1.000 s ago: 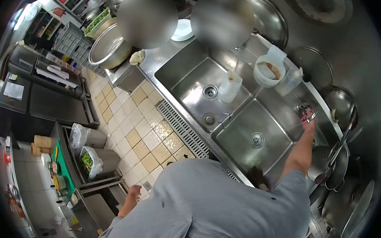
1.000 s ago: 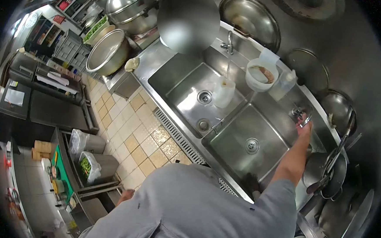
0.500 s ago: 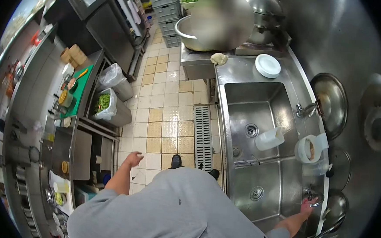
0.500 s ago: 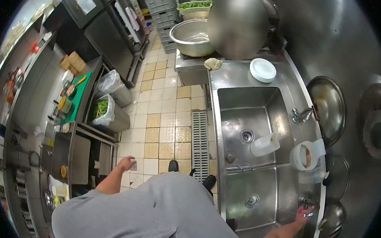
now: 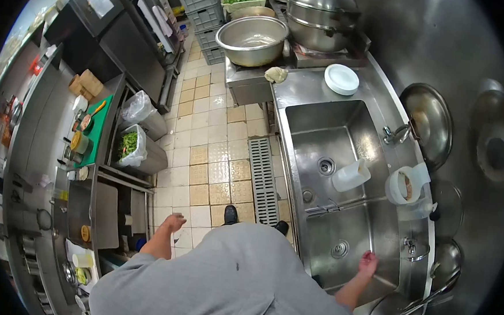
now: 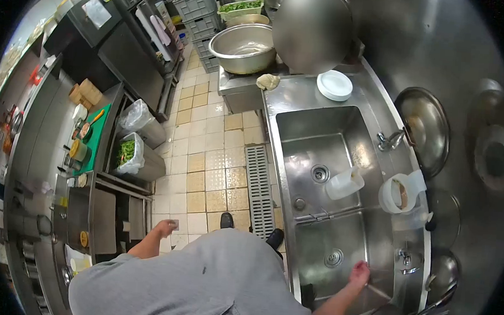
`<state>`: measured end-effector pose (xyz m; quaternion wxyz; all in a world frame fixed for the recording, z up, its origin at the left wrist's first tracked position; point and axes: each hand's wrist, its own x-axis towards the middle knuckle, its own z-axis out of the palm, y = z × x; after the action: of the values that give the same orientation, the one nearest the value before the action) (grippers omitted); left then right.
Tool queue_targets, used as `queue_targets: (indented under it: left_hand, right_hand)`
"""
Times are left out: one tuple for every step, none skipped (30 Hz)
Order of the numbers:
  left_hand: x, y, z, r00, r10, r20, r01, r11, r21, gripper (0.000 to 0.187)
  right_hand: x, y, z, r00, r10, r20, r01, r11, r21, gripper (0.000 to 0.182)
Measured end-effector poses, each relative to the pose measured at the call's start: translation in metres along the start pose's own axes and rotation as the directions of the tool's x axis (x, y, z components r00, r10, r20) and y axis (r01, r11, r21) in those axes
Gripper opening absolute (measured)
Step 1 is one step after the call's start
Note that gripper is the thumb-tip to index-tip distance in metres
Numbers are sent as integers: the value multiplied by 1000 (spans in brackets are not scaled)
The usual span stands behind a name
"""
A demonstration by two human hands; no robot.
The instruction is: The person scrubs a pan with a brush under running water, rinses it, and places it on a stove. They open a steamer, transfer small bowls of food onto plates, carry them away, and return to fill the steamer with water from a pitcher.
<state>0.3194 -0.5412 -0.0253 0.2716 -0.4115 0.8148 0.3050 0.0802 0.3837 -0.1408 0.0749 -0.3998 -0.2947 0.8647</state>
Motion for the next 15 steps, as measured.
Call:
queue_targets:
  left_hand:
    - [0,-11,5,1000,-6,16,5,999,41,42]
    - [11,-13,0,989,22,146,-8,996,-93,38]
    - [10,-41,1,958,39,283,25,976,-217,34]
    - [55,-78,14,919,261,297,-283,959,32,35]
    - [34,-41,-2,929,161,332,-163,986,-24,38]
    - [81,-56,3,726,445,524,-637,723,268,33]
    - [83,-33,2,407,659,633,-902,181,392,29]
    - [86,-21,6,924,238,301,-324,903,282,27]
    - [69,18,2,942,198,271,-238,964,122,26]
    - [43,69,-5,958,159,240,-152,987,-47,26]
    - [23,127,-5,941,269,207,-281,959,31,26]
    - [14,171,-3,910,375,177,-396,912,105,26]
    - [36,200,8,900,405,162,-389,913,-126,27]
    - [55,231,26,894,426,140,-356,864,-357,28]
    - [0,304,38,836,515,188,-388,798,-461,30]
  right_hand:
    - [-15,14,22,996,14,-92,-17,999,-34,9]
    - [-36,15,26,962,-46,271,32,998,54,9]
    - [-16,10,29,996,-51,71,46,997,59,6]
    - [-6,2,26,997,-72,26,67,987,144,7]
    - [-5,-12,35,990,-133,56,127,987,99,5]
    - [-10,-25,59,981,-196,1,195,975,105,3]
    - [-12,-37,75,954,-294,52,282,945,169,1]
    - [21,-45,64,946,-318,71,308,944,115,5]
    - [-15,-55,98,952,-307,-3,301,931,208,10]
    - [-5,-64,103,965,-240,106,218,959,184,14]
    - [-26,-64,119,963,-252,93,225,945,237,14]
    - [-57,-72,141,962,-259,89,224,931,287,16]
    - [-76,-78,146,962,-264,69,232,926,298,16]
    - [-93,-86,147,936,-349,38,312,876,367,17]
    - [-112,-93,151,906,-423,2,382,819,428,19]
